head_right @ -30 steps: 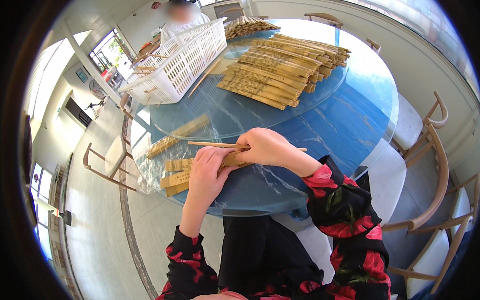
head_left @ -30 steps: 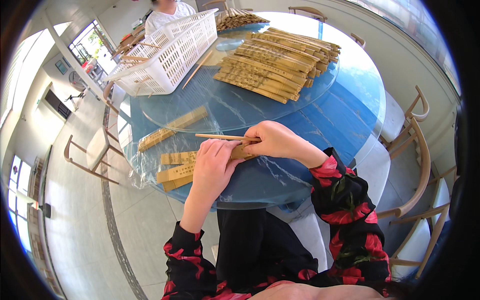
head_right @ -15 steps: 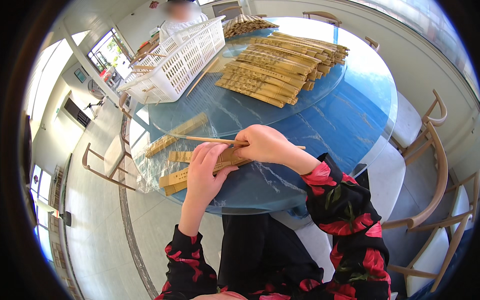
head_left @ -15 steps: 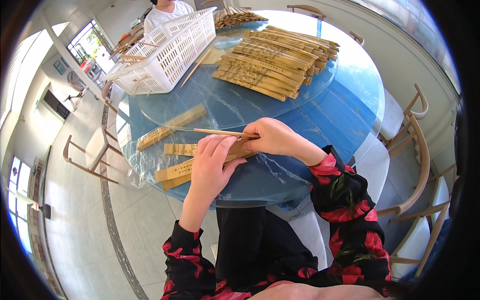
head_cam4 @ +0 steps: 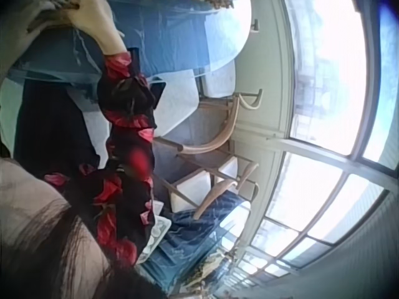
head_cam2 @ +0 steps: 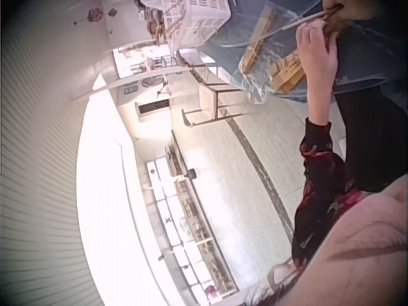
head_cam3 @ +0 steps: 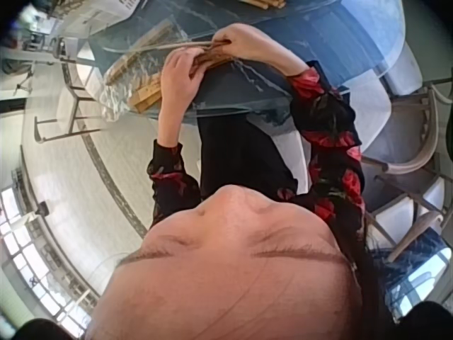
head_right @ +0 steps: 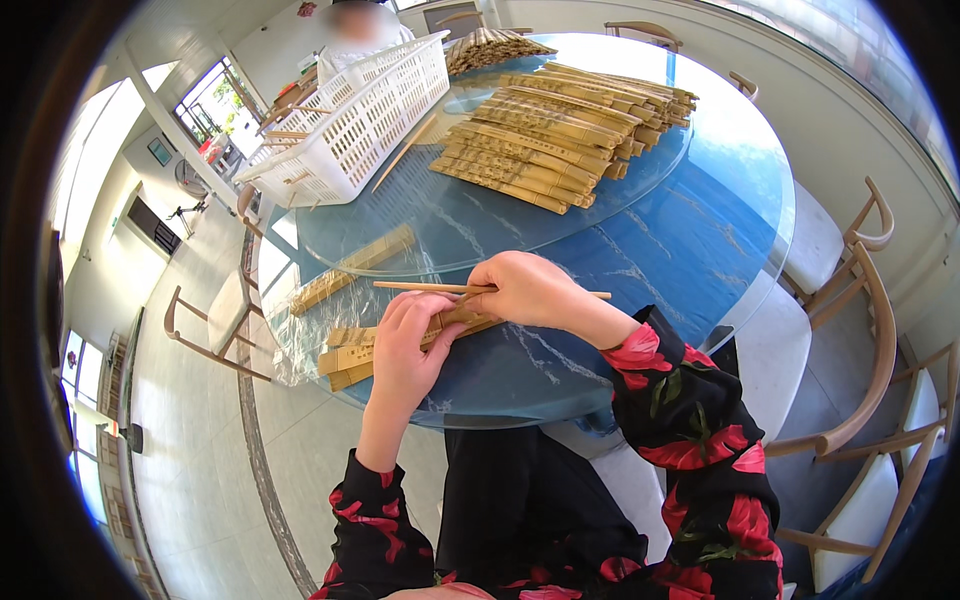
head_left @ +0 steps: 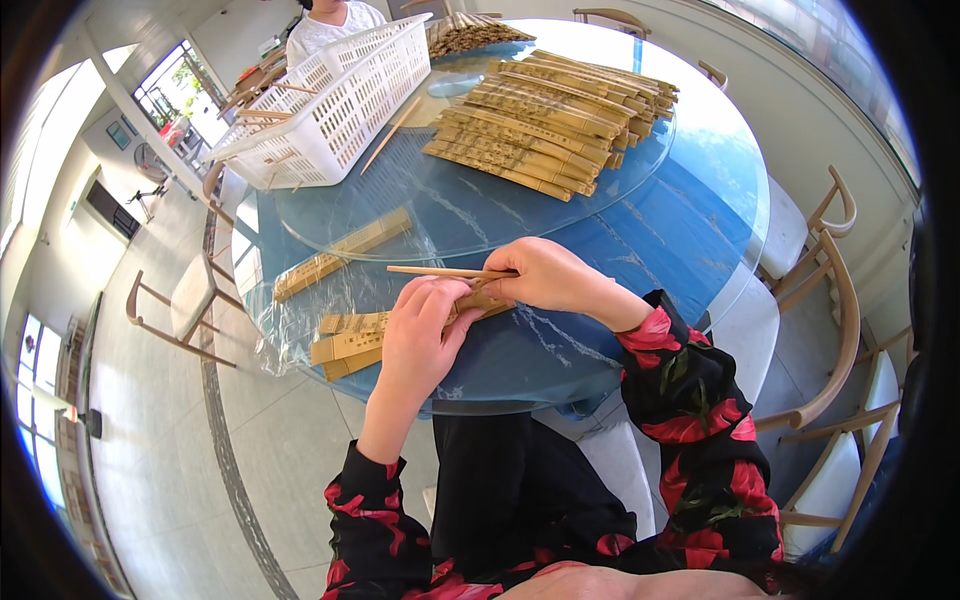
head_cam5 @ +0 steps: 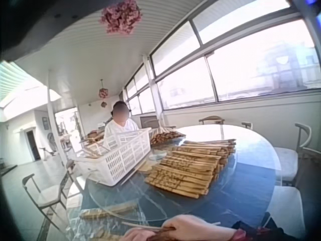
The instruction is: The person inserts thin bamboo sticks into slots on flat bamboo strips at a round table. They repeatedly pick up sticks from a white basket, align them, and press them into the strips, then place the completed strips on a growing stack.
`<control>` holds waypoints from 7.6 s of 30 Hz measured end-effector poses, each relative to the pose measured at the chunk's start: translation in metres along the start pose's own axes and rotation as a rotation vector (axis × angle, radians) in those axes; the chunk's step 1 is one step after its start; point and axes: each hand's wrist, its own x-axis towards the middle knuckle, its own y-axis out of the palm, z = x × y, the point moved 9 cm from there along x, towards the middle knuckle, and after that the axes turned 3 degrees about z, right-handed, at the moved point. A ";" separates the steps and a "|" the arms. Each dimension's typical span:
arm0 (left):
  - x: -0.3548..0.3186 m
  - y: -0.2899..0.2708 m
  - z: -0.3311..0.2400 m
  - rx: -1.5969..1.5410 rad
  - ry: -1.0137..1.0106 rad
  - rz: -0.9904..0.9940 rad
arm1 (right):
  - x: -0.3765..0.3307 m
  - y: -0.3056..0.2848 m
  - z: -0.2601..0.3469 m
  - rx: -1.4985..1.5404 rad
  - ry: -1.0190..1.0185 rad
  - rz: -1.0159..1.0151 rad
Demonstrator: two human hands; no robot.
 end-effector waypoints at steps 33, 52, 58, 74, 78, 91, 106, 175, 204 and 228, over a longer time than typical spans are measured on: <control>0.000 -0.003 -0.001 -0.031 0.034 -0.043 | -0.002 0.001 0.004 -0.005 -0.012 0.012; -0.002 -0.020 0.011 -0.038 -0.053 -0.172 | -0.033 -0.066 -0.002 -0.064 -0.014 0.118; -0.003 -0.019 0.009 -0.032 -0.038 -0.152 | -0.030 -0.057 -0.003 -0.103 0.003 0.164; -0.001 -0.010 0.011 0.072 -0.041 -0.114 | -0.021 -0.030 0.012 -0.205 -0.084 0.048; 0.001 -0.011 -0.002 0.170 0.035 -0.134 | -0.015 -0.015 0.023 -0.186 -0.132 -0.045; -0.006 -0.029 0.008 0.353 -0.050 -0.292 | -0.022 -0.025 0.027 -0.353 -0.144 -0.117; -0.007 -0.033 0.002 0.362 -0.052 -0.331 | -0.021 -0.052 0.034 -0.285 -0.258 -0.363; -0.074 -0.032 0.141 -1.724 -0.327 -0.900 | 0.009 0.028 0.040 -0.606 -0.430 -0.265; -0.064 0.000 0.132 -1.948 -0.337 -0.829 | -0.173 0.097 0.072 -0.084 -0.040 -0.586; -0.052 0.009 0.113 -1.991 -0.420 -0.534 | -0.142 0.135 0.056 0.165 0.142 -0.423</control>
